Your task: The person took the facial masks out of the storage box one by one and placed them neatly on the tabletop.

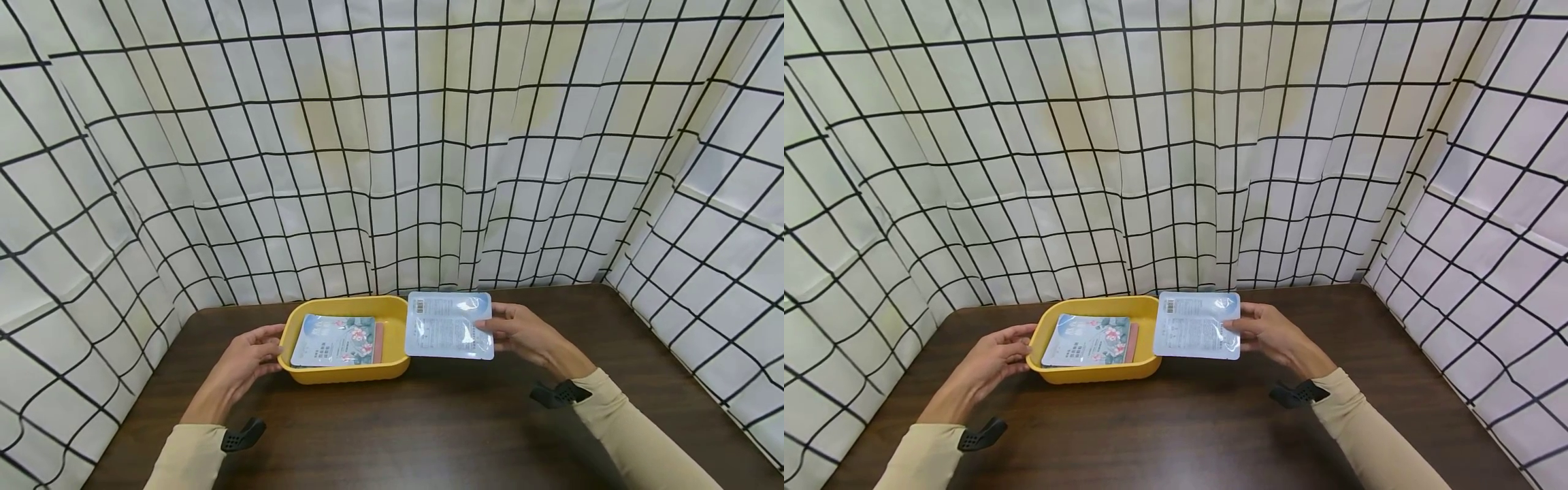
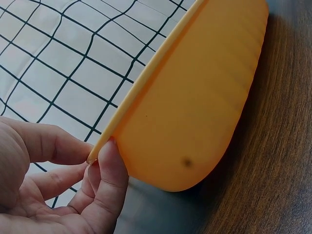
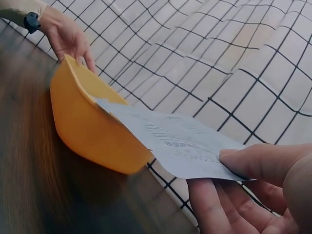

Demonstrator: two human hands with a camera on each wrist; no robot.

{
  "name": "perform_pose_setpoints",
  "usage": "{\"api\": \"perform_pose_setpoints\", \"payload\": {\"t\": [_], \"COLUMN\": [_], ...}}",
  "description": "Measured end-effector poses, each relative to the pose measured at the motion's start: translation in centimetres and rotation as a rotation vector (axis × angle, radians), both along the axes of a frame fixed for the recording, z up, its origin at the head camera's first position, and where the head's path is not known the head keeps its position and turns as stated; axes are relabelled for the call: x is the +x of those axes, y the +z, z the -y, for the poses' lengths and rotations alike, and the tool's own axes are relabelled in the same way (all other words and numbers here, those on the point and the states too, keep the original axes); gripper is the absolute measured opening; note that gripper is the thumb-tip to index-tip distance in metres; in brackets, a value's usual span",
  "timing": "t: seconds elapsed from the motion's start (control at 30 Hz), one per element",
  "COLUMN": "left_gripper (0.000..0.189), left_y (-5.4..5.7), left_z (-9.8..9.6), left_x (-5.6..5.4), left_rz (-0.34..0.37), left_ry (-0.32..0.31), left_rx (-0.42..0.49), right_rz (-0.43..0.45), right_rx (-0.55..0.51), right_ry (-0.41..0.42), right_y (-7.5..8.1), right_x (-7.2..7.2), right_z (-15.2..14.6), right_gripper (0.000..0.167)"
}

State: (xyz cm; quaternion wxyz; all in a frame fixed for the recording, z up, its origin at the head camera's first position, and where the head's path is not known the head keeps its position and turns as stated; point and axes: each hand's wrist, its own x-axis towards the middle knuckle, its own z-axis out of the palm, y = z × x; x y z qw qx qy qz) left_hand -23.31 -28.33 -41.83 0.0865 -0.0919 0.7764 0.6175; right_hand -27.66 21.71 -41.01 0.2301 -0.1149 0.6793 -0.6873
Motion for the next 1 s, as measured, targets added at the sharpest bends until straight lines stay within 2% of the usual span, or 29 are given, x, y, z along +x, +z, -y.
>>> {"api": "perform_pose_setpoints", "payload": {"t": [0.43, 0.73, 1.0], "left_gripper": [0.056, 0.055, 0.054], "left_y": [-0.1, -0.1, -0.1], "left_z": [0.0, 0.1, 0.0], "left_x": [0.1, 0.1, 0.0], "left_rz": [-0.004, -0.008, -0.01], "left_ry": [-0.001, 0.006, 0.0], "left_rx": [0.01, -0.001, -0.007], "right_rz": [0.027, 0.046, 0.054], "right_rx": [0.044, 0.049, 0.085], "right_ry": [-0.054, -0.017, -0.017], "right_y": [-1.0, -1.7, -2.5], "right_x": [-0.3, -0.4, -0.9], "right_z": [-2.0, -2.3, -2.2], "right_gripper": [0.061, 0.06, 0.059]}}
